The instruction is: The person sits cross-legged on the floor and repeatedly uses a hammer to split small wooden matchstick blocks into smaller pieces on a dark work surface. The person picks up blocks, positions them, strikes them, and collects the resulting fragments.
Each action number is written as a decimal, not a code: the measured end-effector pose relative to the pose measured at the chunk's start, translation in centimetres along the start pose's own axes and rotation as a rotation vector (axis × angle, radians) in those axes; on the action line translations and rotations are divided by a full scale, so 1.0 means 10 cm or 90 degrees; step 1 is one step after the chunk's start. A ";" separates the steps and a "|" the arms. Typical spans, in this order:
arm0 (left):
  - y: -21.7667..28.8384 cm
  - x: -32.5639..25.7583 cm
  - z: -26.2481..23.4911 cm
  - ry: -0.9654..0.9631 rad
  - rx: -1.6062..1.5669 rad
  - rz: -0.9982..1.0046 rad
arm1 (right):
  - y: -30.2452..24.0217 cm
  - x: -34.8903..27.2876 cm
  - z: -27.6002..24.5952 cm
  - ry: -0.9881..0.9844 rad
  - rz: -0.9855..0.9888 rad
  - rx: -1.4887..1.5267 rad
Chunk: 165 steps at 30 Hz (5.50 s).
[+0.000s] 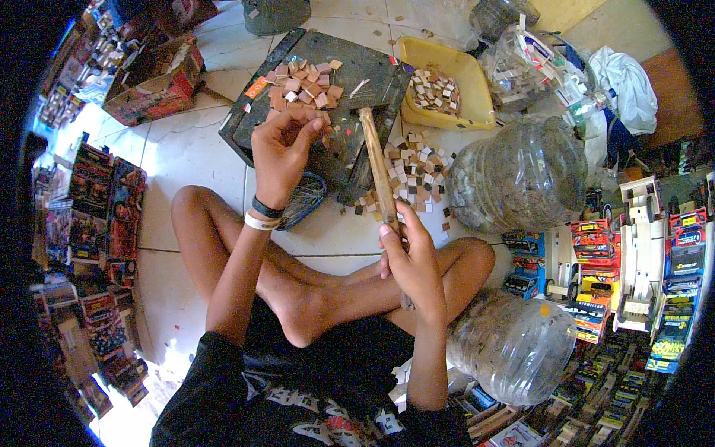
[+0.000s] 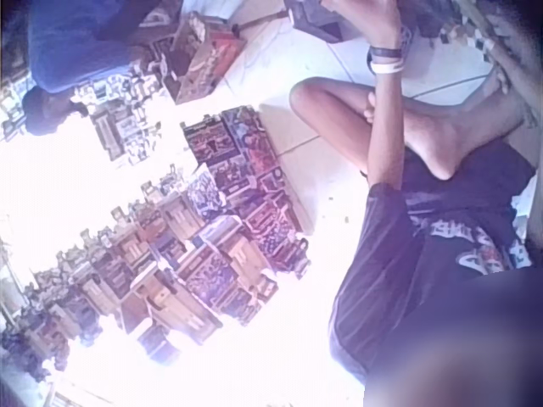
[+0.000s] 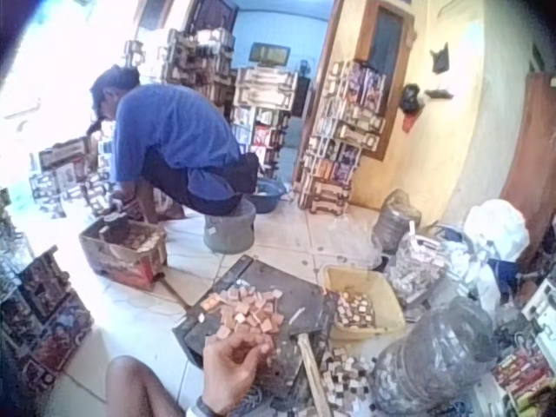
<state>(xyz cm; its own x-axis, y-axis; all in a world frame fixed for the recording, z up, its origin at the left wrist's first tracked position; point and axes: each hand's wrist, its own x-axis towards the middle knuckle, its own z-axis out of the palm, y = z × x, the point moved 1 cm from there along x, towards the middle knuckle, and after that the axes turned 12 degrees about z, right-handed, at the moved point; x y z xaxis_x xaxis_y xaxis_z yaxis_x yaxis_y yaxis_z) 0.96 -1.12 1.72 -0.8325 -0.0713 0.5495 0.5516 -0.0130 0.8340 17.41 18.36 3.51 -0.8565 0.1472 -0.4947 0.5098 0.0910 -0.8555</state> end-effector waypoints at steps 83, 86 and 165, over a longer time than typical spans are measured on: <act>0.08 -0.05 0.05 -0.028 0.210 0.155 | -0.23 -0.83 0.30 0.151 -0.118 -0.394; 0.10 -0.04 0.05 -0.029 0.222 0.173 | -0.36 -0.88 0.17 0.160 -0.065 -0.363; 0.66 1.36 1.39 -0.082 -0.009 0.179 | 0.30 -0.55 0.46 -0.051 0.000 0.128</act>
<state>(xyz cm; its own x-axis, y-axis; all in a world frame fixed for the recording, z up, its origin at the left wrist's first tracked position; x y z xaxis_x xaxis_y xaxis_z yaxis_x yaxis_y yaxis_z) -7.49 11.72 15.39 -0.6460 0.0535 0.7615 0.7615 -0.0240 0.6477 23.26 13.31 2.94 -0.8643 0.0682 -0.4984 0.4902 -0.1078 -0.8649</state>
